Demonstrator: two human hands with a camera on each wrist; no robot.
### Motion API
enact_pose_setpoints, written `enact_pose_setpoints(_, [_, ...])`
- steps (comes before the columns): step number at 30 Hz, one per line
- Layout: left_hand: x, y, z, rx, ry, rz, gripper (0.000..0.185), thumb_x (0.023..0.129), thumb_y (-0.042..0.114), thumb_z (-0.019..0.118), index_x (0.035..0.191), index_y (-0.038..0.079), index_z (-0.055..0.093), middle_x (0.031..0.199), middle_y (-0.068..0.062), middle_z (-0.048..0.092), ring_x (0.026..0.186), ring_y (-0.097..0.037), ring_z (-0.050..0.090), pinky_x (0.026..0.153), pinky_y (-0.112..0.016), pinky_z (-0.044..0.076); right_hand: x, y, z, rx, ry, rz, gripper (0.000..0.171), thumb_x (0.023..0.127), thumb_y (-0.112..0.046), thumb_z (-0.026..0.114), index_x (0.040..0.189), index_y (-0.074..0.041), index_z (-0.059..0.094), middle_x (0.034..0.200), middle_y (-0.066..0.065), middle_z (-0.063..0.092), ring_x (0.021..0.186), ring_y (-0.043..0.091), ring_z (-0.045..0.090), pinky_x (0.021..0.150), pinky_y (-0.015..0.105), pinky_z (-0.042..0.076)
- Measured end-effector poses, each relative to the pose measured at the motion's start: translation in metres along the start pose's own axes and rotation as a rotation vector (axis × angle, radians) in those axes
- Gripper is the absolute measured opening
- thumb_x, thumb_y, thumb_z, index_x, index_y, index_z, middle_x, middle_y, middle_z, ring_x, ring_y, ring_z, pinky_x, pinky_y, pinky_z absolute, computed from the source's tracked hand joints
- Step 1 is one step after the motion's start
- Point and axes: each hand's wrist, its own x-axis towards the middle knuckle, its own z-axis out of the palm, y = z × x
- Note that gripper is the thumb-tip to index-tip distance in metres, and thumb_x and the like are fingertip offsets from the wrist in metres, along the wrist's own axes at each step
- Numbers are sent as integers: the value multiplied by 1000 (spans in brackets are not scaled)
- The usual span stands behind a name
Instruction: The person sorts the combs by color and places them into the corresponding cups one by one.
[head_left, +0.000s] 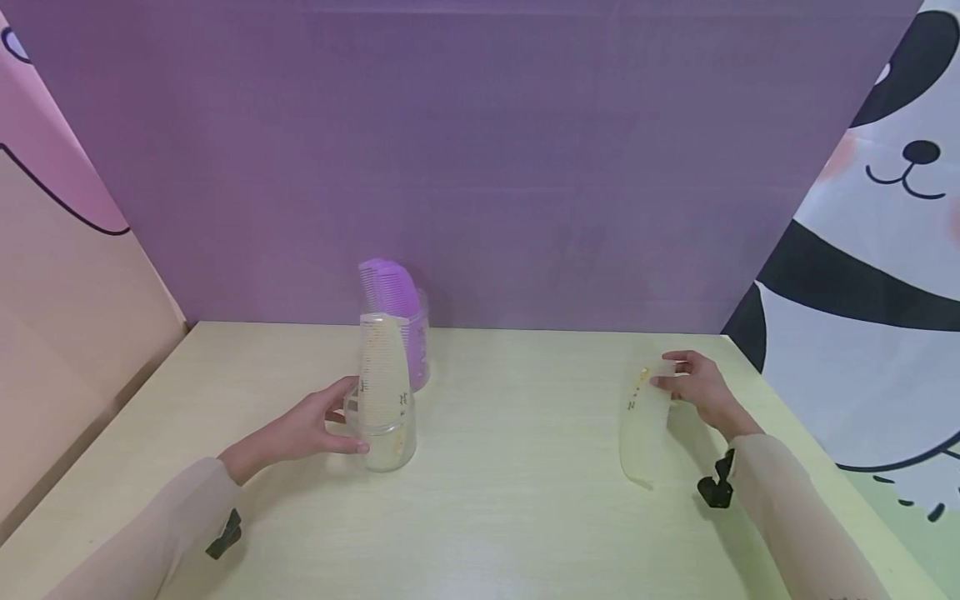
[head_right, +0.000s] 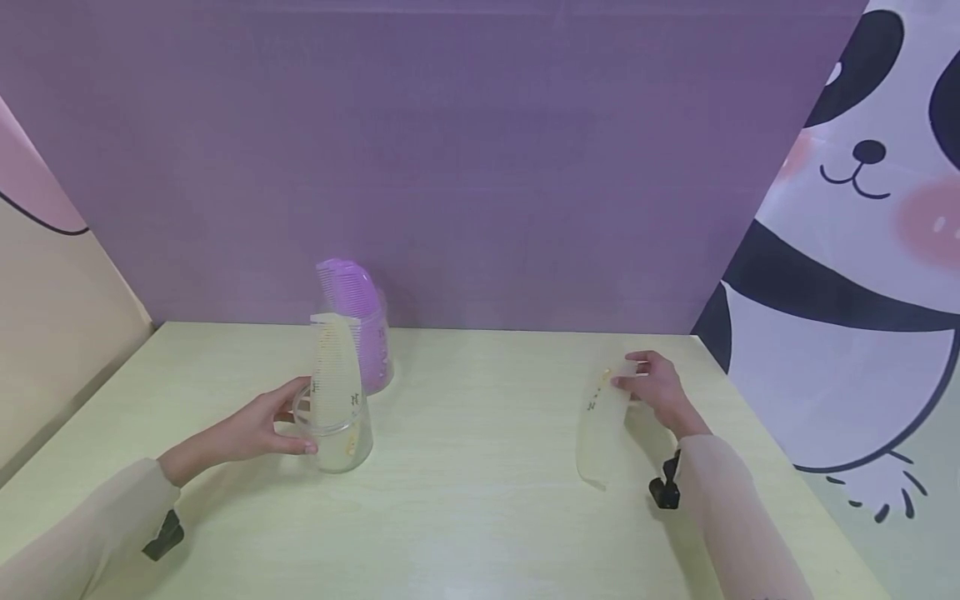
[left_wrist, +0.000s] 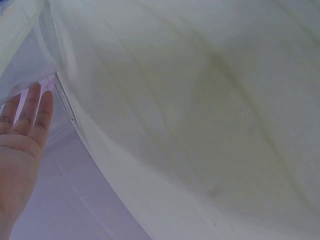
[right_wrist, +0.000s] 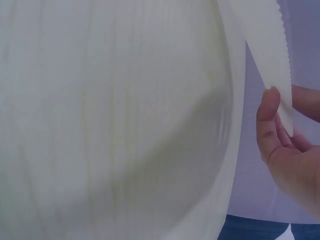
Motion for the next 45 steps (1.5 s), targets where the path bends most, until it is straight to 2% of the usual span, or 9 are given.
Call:
enact_pose_setpoints(3, [0, 0, 0, -2, -2, -2, 89, 71, 28, 78, 141, 8, 26, 134, -13, 47, 115, -32, 52, 91, -42, 49, 0, -2, 0, 25, 8, -7, 63, 86, -10, 62, 135, 9, 28, 116, 23, 42, 68, 3, 47, 61, 19, 50])
enact_pose_setpoints(6, [0, 0, 0, 7, -4, -7, 88, 72, 28, 78, 141, 8, 26, 133, -14, 47, 115, -33, 52, 91, -42, 49, -1, -5, 0, 40, 19, -8, 63, 85, -10, 63, 135, 8, 29, 101, 13, 45, 67, 3, 46, 61, 19, 50])
enact_pose_setpoints(10, [0, 1, 0, 15, -4, -11, 87, 72, 28, 77, 140, 8, 27, 133, -14, 47, 115, -33, 52, 91, -42, 49, -1, -9, 0, 60, 21, -7, 61, 86, -10, 63, 135, 5, 29, 87, 3, 41, 69, 4, 44, 62, 18, 51])
enact_pose_setpoints(15, [0, 1, 0, 19, -2, -11, 87, 72, 28, 77, 140, 6, 27, 133, -16, 46, 114, -34, 52, 91, -42, 49, -1, -15, 0, 87, 17, -1, 61, 86, -10, 62, 135, 3, 29, 89, 5, 37, 73, 7, 43, 65, 19, 52])
enact_pose_setpoints(18, [0, 1, 0, 24, 1, -2, 87, 73, 28, 77, 140, 5, 27, 133, -17, 47, 114, -34, 52, 90, -42, 50, 0, -18, 0, 102, 20, -7, 60, 86, -11, 63, 135, 2, 30, 92, 5, 40, 75, 6, 47, 67, 19, 52])
enact_pose_setpoints(25, [0, 1, 0, 17, 6, 0, 87, 72, 28, 77, 140, 6, 27, 133, -16, 46, 113, -33, 53, 90, -42, 50, 3, -28, 2, 157, 44, -52, 48, 85, -11, 65, 125, -5, 40, 91, 0, 44, 74, 2, 50, 67, 21, 53])
enact_pose_setpoints(30, [0, 0, 0, 13, 2, 1, 88, 72, 28, 77, 140, 6, 27, 134, -16, 46, 113, -34, 52, 90, -42, 49, 2, -42, 7, 173, 64, -83, 55, 85, -11, 64, 130, -1, 35, 93, -7, 52, 76, -1, 55, 68, 21, 54])
enact_pose_setpoints(37, [0, -1, -1, 7, 5, -9, 89, 71, 29, 78, 141, 8, 27, 135, -13, 46, 114, -32, 52, 91, -40, 49, 0, -61, 22, 225, 58, -186, 56, 84, -7, 65, 130, 2, 35, 93, -11, 55, 77, 0, 58, 65, 22, 55])
enact_pose_setpoints(45, [0, 0, 1, 6, 8, 3, 87, 72, 27, 77, 140, 5, 27, 134, -17, 46, 114, -34, 52, 90, -42, 50, -4, -82, 47, 301, 25, -302, 48, 83, -2, 64, 125, 2, 41, 88, -12, 61, 76, 2, 61, 62, 23, 55])
